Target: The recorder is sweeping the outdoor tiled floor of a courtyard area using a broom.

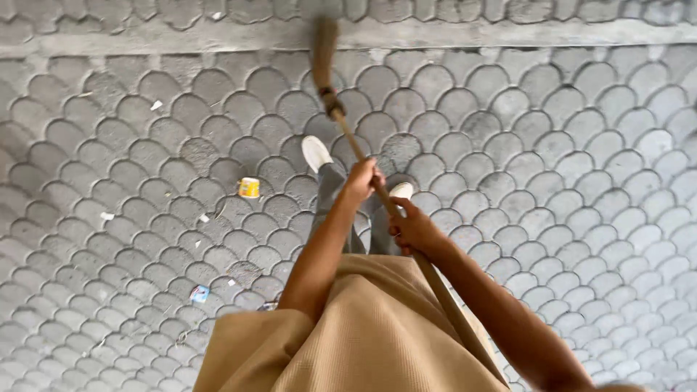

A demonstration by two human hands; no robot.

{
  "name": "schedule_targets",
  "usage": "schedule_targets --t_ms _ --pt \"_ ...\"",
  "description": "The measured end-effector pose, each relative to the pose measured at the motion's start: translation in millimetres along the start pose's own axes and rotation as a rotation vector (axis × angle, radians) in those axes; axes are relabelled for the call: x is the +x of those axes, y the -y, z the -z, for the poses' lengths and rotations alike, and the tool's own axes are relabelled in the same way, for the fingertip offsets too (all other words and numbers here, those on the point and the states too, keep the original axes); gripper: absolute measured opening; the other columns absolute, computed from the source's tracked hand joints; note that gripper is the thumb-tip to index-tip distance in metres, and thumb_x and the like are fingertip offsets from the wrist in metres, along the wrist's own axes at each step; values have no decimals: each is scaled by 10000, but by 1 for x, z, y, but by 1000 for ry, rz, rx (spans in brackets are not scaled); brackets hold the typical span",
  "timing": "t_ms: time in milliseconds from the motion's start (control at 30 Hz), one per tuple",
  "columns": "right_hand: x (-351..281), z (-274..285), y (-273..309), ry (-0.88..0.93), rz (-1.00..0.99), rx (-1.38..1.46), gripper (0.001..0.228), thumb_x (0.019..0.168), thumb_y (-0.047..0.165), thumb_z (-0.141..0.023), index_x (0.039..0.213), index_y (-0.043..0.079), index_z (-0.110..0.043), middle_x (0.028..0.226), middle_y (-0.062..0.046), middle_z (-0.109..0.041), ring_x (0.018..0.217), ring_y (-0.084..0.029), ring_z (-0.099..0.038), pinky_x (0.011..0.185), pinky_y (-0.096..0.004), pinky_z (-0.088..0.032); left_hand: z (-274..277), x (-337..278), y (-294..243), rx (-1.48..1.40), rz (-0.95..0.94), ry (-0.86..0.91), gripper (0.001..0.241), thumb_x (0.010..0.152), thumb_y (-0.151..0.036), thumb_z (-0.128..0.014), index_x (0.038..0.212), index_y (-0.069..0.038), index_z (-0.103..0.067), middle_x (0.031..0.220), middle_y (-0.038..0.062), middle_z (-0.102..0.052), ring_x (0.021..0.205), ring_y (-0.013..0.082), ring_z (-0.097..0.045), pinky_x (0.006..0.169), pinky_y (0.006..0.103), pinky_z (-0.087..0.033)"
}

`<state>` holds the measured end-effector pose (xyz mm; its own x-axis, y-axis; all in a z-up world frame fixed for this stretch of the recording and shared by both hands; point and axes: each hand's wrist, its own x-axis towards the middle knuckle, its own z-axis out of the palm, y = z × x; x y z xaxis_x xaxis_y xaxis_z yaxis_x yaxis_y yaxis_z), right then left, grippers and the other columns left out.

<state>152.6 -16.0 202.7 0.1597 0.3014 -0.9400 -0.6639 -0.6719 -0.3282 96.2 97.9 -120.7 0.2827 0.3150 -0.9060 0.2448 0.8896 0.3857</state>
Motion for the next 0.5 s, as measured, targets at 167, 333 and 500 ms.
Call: schedule_targets --t_ms 167,333,500 --pt "40 -86 6 219 103 -65 503 958 31 -545 1436 177 -488 619 -129 -515 341 -177 -465 214 -320 -426 103 -67 -126 -140 30 -233 184 936 -166 -504 828 -17 -507 633 -6 -435 484 111 -537 408 304 -490" --pt "-38 -85 84 193 126 -10 543 947 36 -525 1472 164 -477 689 -123 -533 405 -136 -469 223 -313 -438 58 -87 -175 -67 -6 -216 253 945 -237 -506 841 -7 -519 610 63 -483 452 190 -558 374 357 -493" --pt "-64 -42 112 -26 188 67 572 960 42 -476 1511 186 -422 733 -128 -526 432 -123 -447 235 -294 -436 -84 -90 -176 -46 -29 85 215 947 -223 -534 968 -11 -502 679 59 -482 496 153 -574 366 330 -543"
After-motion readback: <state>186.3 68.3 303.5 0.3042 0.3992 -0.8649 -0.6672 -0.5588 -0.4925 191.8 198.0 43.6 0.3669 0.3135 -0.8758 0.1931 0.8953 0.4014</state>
